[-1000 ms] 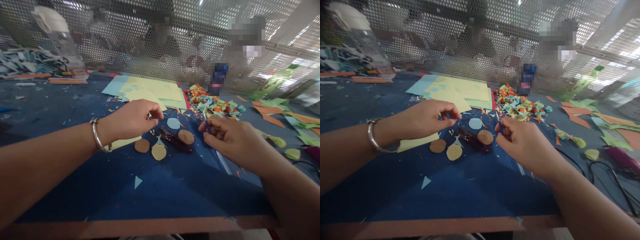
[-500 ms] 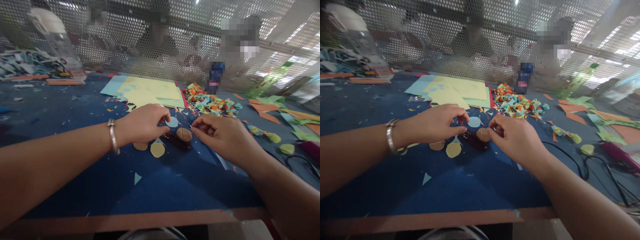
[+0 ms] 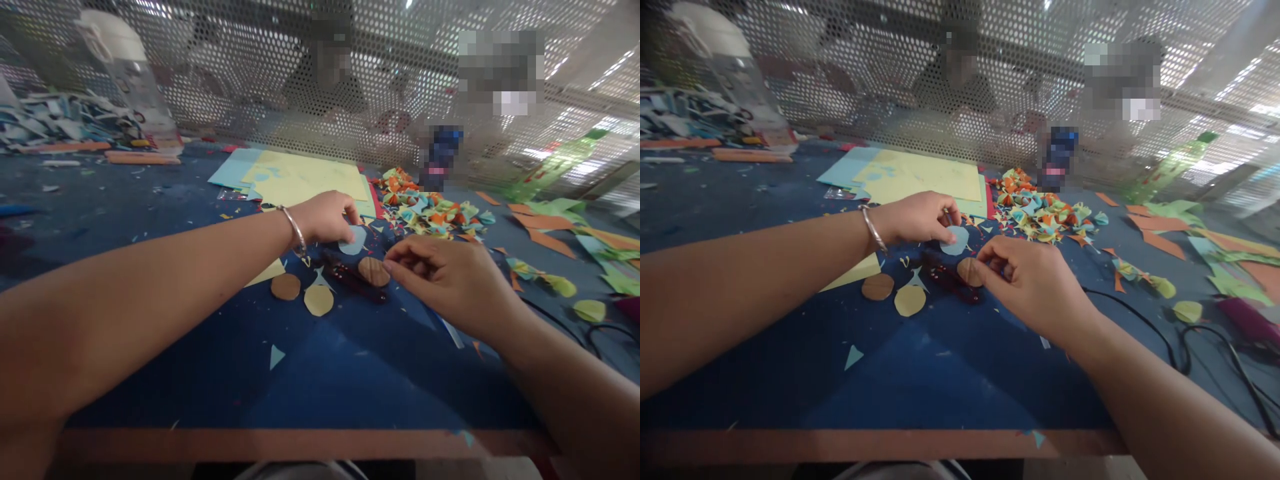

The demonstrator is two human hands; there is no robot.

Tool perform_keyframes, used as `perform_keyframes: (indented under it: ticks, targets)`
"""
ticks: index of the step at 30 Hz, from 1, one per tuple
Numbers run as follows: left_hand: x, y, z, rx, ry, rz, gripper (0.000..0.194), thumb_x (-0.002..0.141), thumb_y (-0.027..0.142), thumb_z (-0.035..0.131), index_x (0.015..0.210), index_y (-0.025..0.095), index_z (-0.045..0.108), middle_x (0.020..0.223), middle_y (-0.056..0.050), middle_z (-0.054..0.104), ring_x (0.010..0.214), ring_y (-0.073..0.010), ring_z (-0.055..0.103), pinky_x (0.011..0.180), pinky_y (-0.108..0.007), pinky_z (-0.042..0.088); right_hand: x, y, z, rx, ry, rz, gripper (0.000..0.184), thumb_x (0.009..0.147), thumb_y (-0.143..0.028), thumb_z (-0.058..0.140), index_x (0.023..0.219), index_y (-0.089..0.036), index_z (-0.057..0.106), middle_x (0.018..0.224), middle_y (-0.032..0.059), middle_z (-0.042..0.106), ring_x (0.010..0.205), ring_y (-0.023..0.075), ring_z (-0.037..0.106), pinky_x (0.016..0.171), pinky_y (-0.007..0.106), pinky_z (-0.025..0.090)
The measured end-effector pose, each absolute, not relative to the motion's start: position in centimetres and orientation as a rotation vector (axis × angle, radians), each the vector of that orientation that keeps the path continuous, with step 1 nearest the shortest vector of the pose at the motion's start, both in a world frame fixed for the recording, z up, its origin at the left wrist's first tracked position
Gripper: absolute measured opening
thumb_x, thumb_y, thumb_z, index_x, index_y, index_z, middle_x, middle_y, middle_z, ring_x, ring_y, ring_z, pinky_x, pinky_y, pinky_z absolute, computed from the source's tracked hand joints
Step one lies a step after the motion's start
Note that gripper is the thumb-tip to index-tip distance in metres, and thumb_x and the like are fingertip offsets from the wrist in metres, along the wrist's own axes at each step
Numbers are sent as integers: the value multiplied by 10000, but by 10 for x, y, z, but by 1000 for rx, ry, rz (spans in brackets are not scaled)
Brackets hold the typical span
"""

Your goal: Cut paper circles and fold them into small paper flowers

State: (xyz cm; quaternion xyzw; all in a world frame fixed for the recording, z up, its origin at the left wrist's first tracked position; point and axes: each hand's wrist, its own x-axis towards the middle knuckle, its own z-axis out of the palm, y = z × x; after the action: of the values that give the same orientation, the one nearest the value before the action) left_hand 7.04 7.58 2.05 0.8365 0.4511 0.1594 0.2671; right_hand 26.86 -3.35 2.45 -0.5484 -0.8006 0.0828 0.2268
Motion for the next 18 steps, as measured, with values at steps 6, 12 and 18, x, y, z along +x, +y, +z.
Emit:
perform_keyframes:
  ticks: [6,12,18]
  targets:
    - [54,37,28,1533,990,594,103,772,121,709,820,170,632,778,-22,694,650,-127,629,693,-298,534,265,-34,20,-1212,-2292,23,140,923,-271,641,1010,-182,706,805,25,685,596,125,586,592,272,488]
    - [44,12,26,1479,962,669,41,834,124,695,803,148,685,709,10,661,629,-91,581,651,-237,494,260,-37,14,-987,-2428,-205,168,946,-162,614,1096,-207,675,1017,73,734,841,176,701,707,288,532]
    - [40,6,17,1324,915,605,42,791,139,775,811,153,741,667,13,701,626,-86,616,625,-199,485,255,-36,14,-934,-2382,-142,113,946,-143,611,984,-220,684,916,57,729,818,174,693,744,297,537]
